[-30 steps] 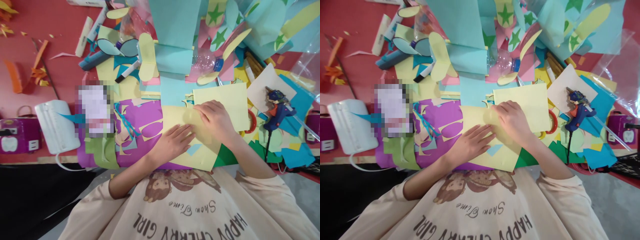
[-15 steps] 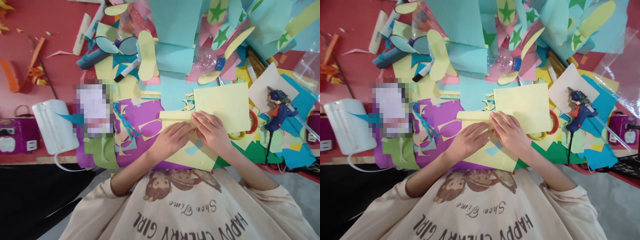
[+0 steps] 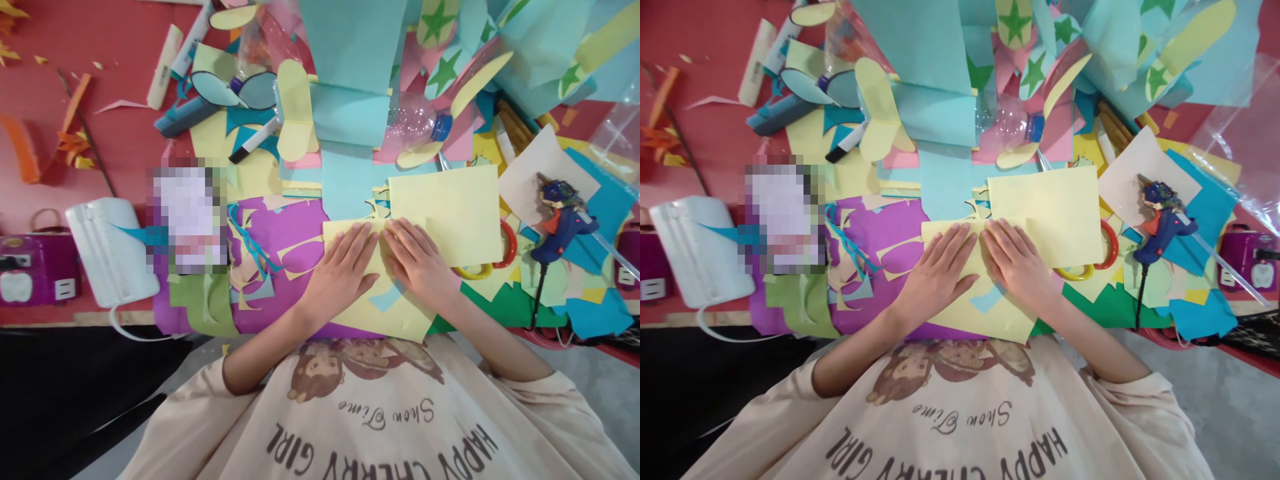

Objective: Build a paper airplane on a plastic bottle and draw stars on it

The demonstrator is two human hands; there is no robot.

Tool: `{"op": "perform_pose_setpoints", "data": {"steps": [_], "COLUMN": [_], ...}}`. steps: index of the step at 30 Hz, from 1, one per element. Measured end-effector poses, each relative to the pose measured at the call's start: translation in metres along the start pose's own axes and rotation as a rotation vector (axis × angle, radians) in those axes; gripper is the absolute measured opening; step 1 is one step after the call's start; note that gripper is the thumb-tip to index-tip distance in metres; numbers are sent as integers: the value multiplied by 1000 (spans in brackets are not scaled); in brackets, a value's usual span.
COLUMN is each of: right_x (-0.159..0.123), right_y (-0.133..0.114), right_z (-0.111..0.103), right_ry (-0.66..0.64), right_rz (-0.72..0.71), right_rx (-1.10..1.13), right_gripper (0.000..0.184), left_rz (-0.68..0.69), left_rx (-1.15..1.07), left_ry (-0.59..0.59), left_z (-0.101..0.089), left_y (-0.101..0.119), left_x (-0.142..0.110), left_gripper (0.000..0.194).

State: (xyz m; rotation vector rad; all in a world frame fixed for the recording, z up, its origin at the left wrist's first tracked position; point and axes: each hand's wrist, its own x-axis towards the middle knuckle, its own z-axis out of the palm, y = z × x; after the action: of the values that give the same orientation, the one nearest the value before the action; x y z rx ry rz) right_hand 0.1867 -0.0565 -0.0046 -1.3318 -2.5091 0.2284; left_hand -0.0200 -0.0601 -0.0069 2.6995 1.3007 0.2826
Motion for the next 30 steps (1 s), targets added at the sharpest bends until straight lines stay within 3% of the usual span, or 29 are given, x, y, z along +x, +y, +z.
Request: {"op": "perform_pose_setpoints", "data": {"steps": [8, 30], "right_x": [0, 5], "right_y": [0, -4], "right_z": [2, 1], "right_ry": [-85, -102], "right_rz": [28, 45], "right_rx": [-13, -37], "right_gripper": [52, 50], "left_rz": [-21, -27], "left_rx": [-74, -88], "left_ry": [-57, -103], "left_z": [0, -2], "left_y": [-3, -5], "left_x": [4, 10], "left_gripper": [65, 67]}}
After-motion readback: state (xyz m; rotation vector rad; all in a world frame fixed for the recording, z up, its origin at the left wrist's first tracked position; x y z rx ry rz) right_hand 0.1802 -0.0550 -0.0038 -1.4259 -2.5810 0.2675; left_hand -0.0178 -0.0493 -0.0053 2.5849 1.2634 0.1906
